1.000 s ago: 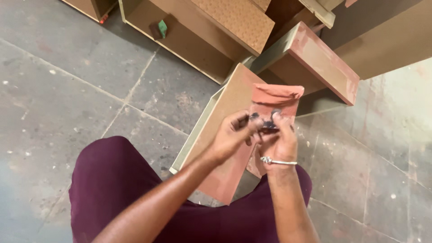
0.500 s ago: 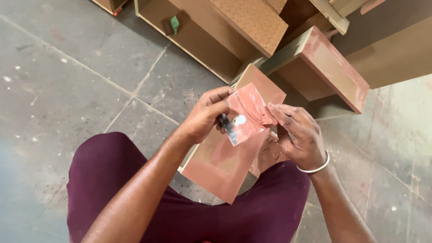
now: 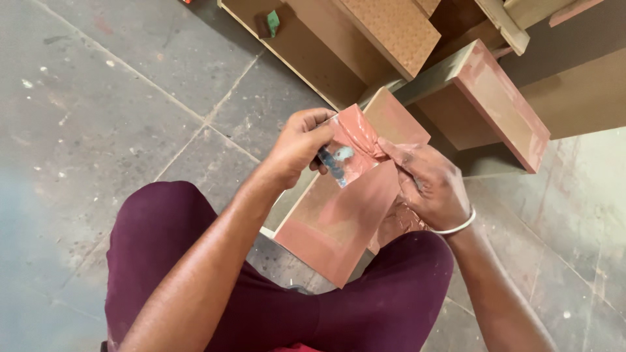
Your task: The person applies reddish-brown putty to wooden drawer fronts using a small metal scraper. They scoop putty from a square tile and spread it evenly across the surfaces of multiple drawer pieces.
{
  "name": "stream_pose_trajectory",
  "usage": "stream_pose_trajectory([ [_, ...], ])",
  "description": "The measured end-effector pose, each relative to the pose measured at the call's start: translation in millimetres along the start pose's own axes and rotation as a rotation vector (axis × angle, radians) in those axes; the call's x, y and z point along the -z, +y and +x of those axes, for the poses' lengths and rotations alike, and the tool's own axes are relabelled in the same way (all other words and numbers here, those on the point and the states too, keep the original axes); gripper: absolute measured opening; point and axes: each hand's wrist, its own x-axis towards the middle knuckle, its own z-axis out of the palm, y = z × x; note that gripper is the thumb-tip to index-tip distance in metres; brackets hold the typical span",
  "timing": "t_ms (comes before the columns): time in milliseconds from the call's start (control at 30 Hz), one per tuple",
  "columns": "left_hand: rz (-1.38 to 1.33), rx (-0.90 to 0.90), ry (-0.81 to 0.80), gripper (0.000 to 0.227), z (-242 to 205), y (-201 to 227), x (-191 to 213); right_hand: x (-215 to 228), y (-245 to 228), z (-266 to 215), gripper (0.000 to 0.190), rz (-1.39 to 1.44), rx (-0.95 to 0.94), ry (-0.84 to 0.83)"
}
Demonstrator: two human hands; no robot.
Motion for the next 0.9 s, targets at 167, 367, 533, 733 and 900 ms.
stream_pose_trajectory([
  [167,-0.073,0.030,0.038,0.025,6,-15,-4,-30,16,-17,0.055,0.317,-0.190,-0.039],
  [367,-0.140,0.019,0.197,0.022,9,-37,-2,-20,57,-26,0.035,0.675,-0.228,-0.349],
  [533,-0.195,-0.203,0.433,0.019,13,-70,-10,-22,136,23,0.034,0.604,-0.450,-0.349],
  [733,0.015,-0.467,0.377,0.022,18,-118,-31,-85,181,93,0.048,-0.131,-0.283,-0.269],
  [900,0.164,-0.397,0.406,0.014,12,-115,-36,-70,177,93,0.071,-0.542,-0.347,-0.583],
])
